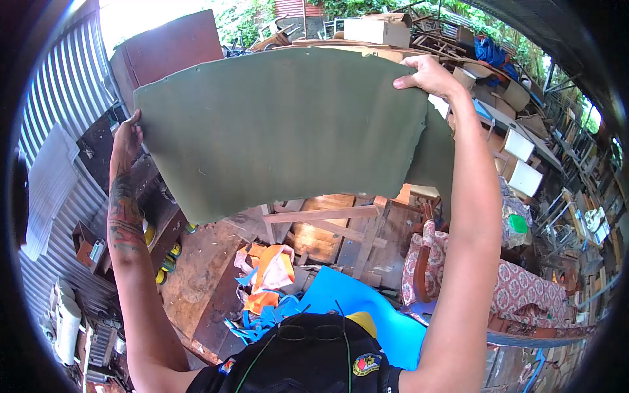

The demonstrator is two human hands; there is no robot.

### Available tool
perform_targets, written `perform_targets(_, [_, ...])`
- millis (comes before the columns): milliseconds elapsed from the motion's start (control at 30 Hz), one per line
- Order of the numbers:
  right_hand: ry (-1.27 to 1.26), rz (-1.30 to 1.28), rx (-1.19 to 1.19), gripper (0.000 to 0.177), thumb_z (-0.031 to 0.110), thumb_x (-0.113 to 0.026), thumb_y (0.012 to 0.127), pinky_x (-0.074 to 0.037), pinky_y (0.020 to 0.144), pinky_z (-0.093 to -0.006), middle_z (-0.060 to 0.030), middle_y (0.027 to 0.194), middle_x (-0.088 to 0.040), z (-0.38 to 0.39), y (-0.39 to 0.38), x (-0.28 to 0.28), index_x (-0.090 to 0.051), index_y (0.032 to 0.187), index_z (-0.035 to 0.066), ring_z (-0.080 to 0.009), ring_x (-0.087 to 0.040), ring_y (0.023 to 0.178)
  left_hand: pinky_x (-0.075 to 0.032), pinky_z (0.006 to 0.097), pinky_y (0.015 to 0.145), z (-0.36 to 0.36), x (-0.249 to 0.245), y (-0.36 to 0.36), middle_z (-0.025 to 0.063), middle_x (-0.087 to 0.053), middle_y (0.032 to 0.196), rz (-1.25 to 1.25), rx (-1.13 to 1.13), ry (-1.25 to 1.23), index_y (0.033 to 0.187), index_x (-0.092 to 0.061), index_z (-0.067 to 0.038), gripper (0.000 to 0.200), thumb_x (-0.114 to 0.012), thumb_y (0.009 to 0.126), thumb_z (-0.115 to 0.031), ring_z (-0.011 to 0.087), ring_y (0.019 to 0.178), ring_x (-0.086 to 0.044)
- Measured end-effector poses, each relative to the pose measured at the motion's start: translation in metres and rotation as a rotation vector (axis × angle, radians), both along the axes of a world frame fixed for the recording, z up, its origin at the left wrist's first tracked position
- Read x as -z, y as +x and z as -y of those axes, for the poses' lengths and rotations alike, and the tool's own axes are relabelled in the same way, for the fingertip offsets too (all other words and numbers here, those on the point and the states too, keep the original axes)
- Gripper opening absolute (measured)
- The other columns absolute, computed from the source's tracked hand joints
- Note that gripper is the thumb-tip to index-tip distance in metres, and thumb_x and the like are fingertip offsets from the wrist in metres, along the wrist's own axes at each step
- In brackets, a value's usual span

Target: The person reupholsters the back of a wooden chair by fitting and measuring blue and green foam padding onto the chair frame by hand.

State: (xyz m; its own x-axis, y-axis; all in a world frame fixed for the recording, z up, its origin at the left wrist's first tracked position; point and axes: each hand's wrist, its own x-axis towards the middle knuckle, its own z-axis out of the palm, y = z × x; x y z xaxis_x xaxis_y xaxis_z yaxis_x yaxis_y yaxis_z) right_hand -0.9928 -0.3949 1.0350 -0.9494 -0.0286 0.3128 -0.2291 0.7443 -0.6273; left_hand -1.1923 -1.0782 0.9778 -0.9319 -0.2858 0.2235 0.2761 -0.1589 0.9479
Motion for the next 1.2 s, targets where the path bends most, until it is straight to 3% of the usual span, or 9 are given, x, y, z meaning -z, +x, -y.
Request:
perform_targets(367, [-0.040,-0.082,0.023,0.045,0.014,-0.084,0.080,-0.055,0.087,-0.0291,-0.0050,0.105,-0.073,-0.007,0.032,-0.018,-0.070,0.119,-0.001,-0.0125,-0.068,0.091,-0.036,0.0201,0.041,-0.019,-0.013,-0.008,-0.0066,-0.049,0.057,-0.089,-0.016,-0.149,0.073,-0.060,-0.015,0.035,-0.083,0.086,-0.038,0.0052,0.043,-0.045])
perform_targets(500, [0.035,-0.094,0.010,0.042,0.022,-0.084,0.081,-0.053,0.085,-0.0268,-0.0024,0.102,-0.072,-0.005,0.035,-0.025,-0.070,0.116,0.002,-0.0105,-0.066,0.091,-0.048,0.0188,0.047,-0.022,-0.026,-0.011,-0.0057,-0.057,0.061,-0.105,-0.048,-0.061,0.073,-0.062,-0.015,0.030,-0.081,0.088,-0.033,0.0056,0.050,-0.055])
perform_targets(533, [0.012,-0.058,-0.017,0.043,0.023,-0.083,0.082,-0.052,0.084,-0.0264,-0.0025,0.103,-0.072,-0.004,0.036,-0.027,-0.070,0.117,0.002,-0.0104,-0.066,0.091,-0.057,0.0199,0.063,-0.016,-0.028,-0.013,-0.0011,-0.069,0.078,-0.128,0.010,-0.067,0.091,-0.071,-0.009,0.021,-0.078,0.092,-0.029,0.0087,0.067,-0.067])
perform_targets(633, [0.065,-0.062,-0.005,0.043,0.024,-0.083,0.082,-0.053,0.084,-0.0262,-0.0019,0.102,-0.071,0.000,0.036,-0.029,-0.069,0.116,0.002,-0.0100,-0.066,0.090,-0.059,0.0232,0.078,-0.015,-0.030,-0.018,0.0049,-0.075,0.100,-0.230,0.081,-0.023,0.112,-0.072,-0.004,0.027,-0.073,0.096,-0.025,0.0133,0.087,-0.072])
perform_targets(667, [0.077,-0.021,-0.011,0.056,0.027,-0.084,0.082,-0.052,0.090,-0.0275,-0.0062,0.112,-0.071,0.000,0.036,-0.031,-0.065,0.126,-0.002,-0.0128,-0.066,0.097,-0.058,0.0276,0.090,-0.015,-0.035,-0.019,0.0113,-0.072,0.117,-0.212,0.058,-0.061,0.127,-0.065,0.003,0.036,-0.068,0.098,-0.020,0.0178,0.103,-0.071])
perform_targets(800, [0.116,0.014,0.014,0.087,0.031,-0.085,0.080,-0.048,0.102,-0.0305,-0.0158,0.136,-0.062,0.003,0.033,-0.031,-0.047,0.145,-0.012,-0.0191,-0.063,0.115,-0.055,0.0296,0.098,-0.023,-0.041,-0.013,0.0170,-0.068,0.126,-0.372,0.088,-0.169,0.145,-0.040,0.014,0.061,-0.067,0.099,-0.016,0.0216,0.112,-0.068])
perform_targets(967, [0.049,0.037,-0.004,0.083,0.030,-0.085,0.081,-0.050,0.101,-0.0315,-0.0152,0.135,-0.063,0.008,0.023,-0.026,-0.049,0.144,-0.010,-0.0194,-0.063,0.115,-0.046,0.0299,0.108,-0.041,-0.039,0.004,0.0194,-0.058,0.141,-0.416,0.011,-0.303,0.151,-0.027,0.016,0.073,-0.068,0.098,-0.015,0.0230,0.128,-0.058])
perform_targets(1033, [0.004,-0.039,-0.039,0.056,0.021,-0.082,0.085,-0.058,0.084,-0.0289,-0.0093,0.109,-0.073,0.006,0.018,-0.021,-0.062,0.131,-0.004,-0.0146,-0.070,0.092,-0.042,0.0308,0.112,-0.042,-0.036,0.003,0.0202,-0.054,0.146,-0.445,0.038,-0.332,0.152,-0.025,0.015,0.076,-0.068,0.097,-0.015,0.0234,0.134,-0.053])
perform_targets(1200, [-0.074,0.066,-0.090,0.053,0.024,-0.083,0.085,-0.057,0.084,-0.0293,-0.0064,0.106,-0.074,0.005,0.009,-0.018,-0.065,0.128,-0.001,-0.0131,-0.070,0.090,-0.036,0.0348,0.118,-0.054,-0.023,0.000,0.0214,-0.041,0.157,-0.547,0.033,-0.494,0.155,-0.021,0.010,0.081,-0.070,0.095,-0.014,0.0259,0.143,-0.044])
